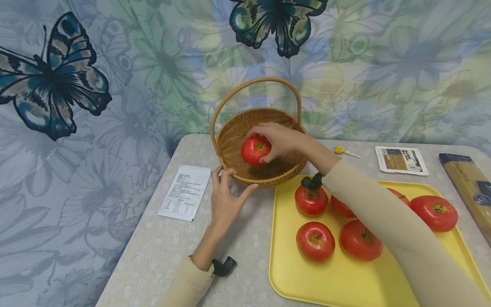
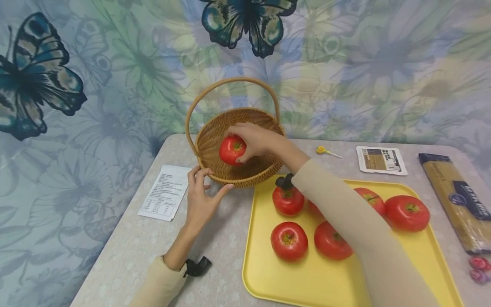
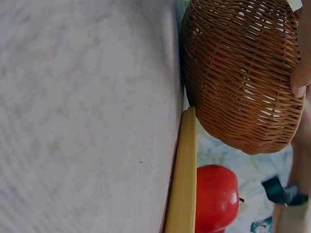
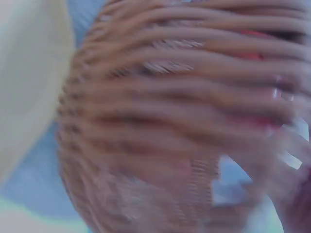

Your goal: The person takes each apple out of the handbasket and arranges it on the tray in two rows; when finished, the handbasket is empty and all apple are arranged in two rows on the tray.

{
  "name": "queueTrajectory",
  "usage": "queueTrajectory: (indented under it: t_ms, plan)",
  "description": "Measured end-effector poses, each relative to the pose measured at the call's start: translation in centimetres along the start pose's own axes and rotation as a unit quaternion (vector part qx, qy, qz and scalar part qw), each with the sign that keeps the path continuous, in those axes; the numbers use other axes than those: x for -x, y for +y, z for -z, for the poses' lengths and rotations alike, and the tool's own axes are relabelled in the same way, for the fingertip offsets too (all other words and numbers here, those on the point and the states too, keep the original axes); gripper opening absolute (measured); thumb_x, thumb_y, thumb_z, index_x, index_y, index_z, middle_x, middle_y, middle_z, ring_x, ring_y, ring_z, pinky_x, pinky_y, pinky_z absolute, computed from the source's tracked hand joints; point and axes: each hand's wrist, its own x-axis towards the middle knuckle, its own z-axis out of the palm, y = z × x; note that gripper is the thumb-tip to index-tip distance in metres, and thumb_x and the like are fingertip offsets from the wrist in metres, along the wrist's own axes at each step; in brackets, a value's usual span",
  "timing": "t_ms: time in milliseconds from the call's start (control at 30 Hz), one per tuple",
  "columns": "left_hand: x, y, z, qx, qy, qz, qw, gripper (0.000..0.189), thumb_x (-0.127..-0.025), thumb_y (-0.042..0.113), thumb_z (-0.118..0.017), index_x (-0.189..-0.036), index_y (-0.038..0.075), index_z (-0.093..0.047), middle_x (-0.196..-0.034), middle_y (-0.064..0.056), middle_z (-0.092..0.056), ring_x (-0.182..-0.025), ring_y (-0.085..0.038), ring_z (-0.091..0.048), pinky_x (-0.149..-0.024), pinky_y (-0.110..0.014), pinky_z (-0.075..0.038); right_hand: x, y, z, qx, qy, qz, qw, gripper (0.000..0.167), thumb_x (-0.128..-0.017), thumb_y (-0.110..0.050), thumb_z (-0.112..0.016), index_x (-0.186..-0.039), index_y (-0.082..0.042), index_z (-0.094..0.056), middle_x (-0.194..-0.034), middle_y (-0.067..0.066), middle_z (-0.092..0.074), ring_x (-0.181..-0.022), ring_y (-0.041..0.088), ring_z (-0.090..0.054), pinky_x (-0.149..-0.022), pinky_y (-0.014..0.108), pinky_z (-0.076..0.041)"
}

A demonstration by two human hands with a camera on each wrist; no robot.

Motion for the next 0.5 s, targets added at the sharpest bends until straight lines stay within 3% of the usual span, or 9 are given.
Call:
queueTrajectory:
  t_ms: [167,267,400,500]
  plan:
    - [0.0,0.1,0.1,0.008,-0.001,0.002,1.0,0.065,-0.075,0.053,-0.08,-0.115,0.011,-0.05,-0.142,-0.017,-0.036,-0.117,-0.032,-0.055,-0.082,-0.046,-0.056,4.9,-1.8,4.0,-0.008,0.06,0.041,0.9973,0.067,-0.07,-0.025,-0.087,-0.129,-0.014,-0.057,-0.127,0.007,-0.058,-0.117,0.025,-0.053,-0.096,0.046,-0.049]
    - [0.1,0.2,0.1,0.007,0.001,0.0,1.0,0.065,-0.075,0.053,-0.08,-0.115,0.011,-0.051,-0.142,-0.016,-0.036,-0.117,-0.031,-0.054,-0.082,-0.046,-0.056,8.7,-2.4,5.7,-0.02,0.078,0.044,0.9958,0.068,-0.07,-0.018,-0.088,-0.129,-0.013,-0.056,-0.127,0.006,-0.057,-0.112,0.022,-0.053,-0.084,0.039,-0.055]
    - [0.1,0.2,0.1,0.007,0.002,-0.004,1.0,0.064,-0.076,0.053,-0.08,-0.115,0.012,-0.05,-0.142,-0.016,-0.036,-0.116,-0.03,-0.055,-0.082,-0.045,-0.056,14.5,-2.5,6.8,0.001,0.093,0.036,0.995,0.072,-0.066,-0.012,-0.09,-0.13,-0.015,-0.056,-0.124,0.001,-0.058,-0.107,0.013,-0.053,-0.071,0.028,-0.058]
    - [0.0,0.2,0.2,0.008,0.001,-0.008,0.9999,0.063,-0.076,0.053,-0.079,-0.115,0.013,-0.05,-0.142,-0.017,-0.036,-0.114,-0.032,-0.056,-0.081,-0.046,-0.056,19.2,-2.3,6.5,0.022,0.097,0.013,0.995,0.077,-0.063,-0.016,-0.093,-0.13,-0.02,-0.056,-0.121,-0.005,-0.058,-0.102,0.005,-0.05,-0.069,0.023,-0.057]
